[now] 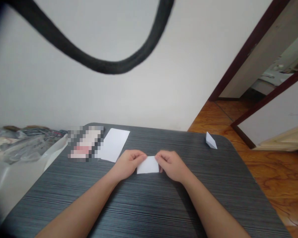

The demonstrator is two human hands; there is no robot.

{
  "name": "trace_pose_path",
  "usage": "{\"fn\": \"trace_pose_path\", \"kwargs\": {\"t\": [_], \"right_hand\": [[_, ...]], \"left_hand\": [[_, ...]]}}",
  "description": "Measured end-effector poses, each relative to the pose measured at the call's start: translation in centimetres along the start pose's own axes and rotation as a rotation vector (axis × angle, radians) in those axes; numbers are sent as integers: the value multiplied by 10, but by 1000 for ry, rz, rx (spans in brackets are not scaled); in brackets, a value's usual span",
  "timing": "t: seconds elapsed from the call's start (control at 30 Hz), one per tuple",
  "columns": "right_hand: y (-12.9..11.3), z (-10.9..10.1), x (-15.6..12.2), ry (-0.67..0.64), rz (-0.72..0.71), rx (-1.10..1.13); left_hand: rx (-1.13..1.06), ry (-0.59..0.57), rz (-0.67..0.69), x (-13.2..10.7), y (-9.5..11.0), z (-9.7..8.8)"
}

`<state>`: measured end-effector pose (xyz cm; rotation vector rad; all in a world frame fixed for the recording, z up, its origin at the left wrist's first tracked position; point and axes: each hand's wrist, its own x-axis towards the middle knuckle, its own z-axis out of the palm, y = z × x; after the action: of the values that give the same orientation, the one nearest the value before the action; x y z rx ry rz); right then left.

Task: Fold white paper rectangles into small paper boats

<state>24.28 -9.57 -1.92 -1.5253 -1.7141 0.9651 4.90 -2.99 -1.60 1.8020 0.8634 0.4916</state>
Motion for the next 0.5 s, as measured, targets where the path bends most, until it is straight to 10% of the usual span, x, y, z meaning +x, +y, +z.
{"fn": "trace_pose_path", "kwargs": {"t": [0.5], "right_hand": [[15, 0, 0, 13, 71, 153]], "left_hand": [[-39, 44, -53, 3, -7, 0]]}}
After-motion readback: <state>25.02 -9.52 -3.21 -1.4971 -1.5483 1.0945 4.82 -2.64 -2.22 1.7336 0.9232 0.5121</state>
